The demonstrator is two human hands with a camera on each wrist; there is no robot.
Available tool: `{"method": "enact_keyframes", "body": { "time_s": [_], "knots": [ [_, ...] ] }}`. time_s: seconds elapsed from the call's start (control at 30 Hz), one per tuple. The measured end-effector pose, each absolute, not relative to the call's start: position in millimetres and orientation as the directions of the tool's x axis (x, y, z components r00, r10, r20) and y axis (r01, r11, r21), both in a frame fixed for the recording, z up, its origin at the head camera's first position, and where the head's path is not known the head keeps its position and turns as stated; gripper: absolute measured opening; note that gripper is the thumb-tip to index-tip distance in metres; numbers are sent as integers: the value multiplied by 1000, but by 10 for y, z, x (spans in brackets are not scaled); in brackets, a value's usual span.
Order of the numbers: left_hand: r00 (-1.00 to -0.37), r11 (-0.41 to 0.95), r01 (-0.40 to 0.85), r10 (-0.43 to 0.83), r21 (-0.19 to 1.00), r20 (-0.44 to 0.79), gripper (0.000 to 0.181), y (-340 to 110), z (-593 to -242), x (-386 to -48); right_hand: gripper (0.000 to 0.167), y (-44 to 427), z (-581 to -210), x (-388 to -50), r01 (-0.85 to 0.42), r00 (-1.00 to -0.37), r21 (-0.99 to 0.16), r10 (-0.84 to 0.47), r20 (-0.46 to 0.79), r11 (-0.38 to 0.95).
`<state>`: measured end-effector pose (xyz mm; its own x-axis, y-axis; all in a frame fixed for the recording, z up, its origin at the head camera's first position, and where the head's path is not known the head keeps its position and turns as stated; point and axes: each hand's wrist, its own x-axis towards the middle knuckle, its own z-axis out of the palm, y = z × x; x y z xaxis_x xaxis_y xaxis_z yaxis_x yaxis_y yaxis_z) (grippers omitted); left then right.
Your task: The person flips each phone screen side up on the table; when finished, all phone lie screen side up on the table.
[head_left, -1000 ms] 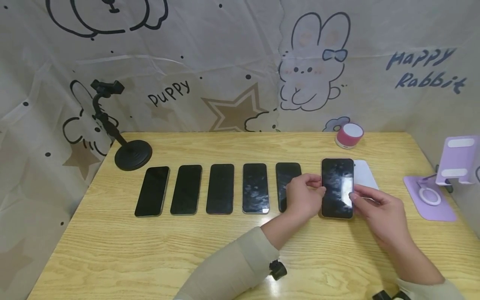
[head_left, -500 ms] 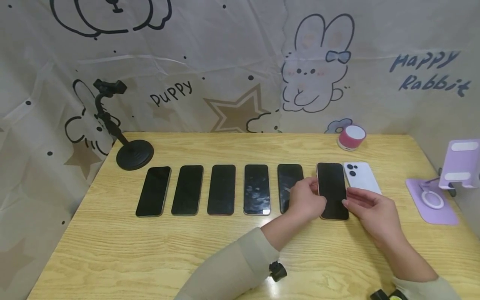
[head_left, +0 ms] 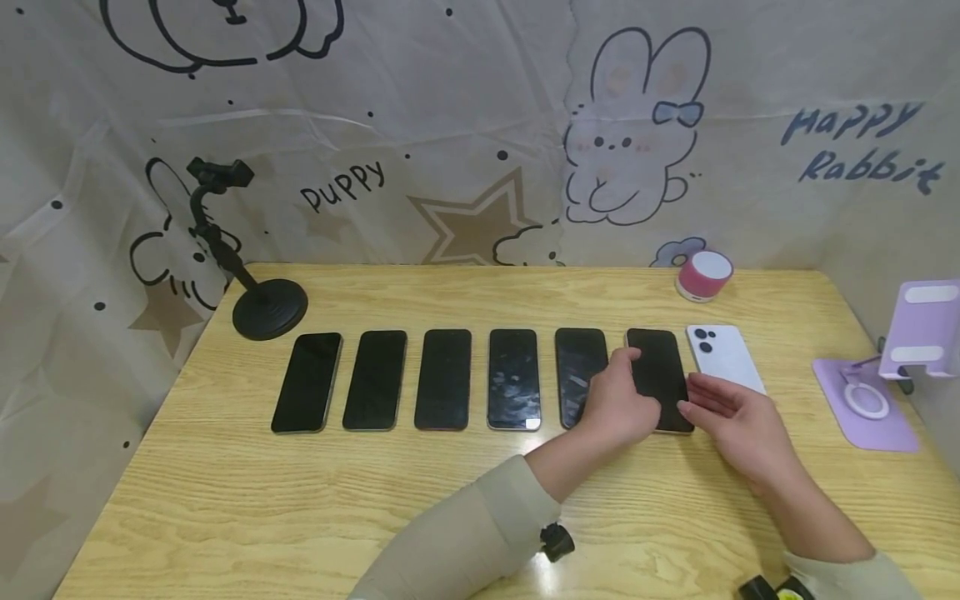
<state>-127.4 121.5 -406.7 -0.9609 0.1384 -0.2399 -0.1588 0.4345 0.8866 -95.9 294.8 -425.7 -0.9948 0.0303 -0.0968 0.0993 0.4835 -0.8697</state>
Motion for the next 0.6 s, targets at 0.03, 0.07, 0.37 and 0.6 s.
{"method": "enact_keyframes", "body": {
  "time_s": [0.03, 0.07, 0.37, 0.6],
  "knots": [
    [-959, 432, -168, 138, 886, -249, 68, 1221, -4061, -1272, 58, 2950, -4255, -959, 96, -995, -869, 21, -98, 486],
    [-956, 433, -174, 142, 884, -257, 68, 1228, -4056, -1269, 59, 2953, -4253, -960, 93, -995, -868, 11, -100, 487],
    [-940, 506, -134, 207, 852, -271, 69, 1261, -4018, -1246, 63, 2974, -4221, -936, 82, -994, -862, -23, -107, 499],
    [-948, 502, -102, 211, 859, -236, 70, 1245, -4042, -1243, 65, 2984, -4180, -937, 79, -992, -855, -43, -118, 513]
  ]
}}
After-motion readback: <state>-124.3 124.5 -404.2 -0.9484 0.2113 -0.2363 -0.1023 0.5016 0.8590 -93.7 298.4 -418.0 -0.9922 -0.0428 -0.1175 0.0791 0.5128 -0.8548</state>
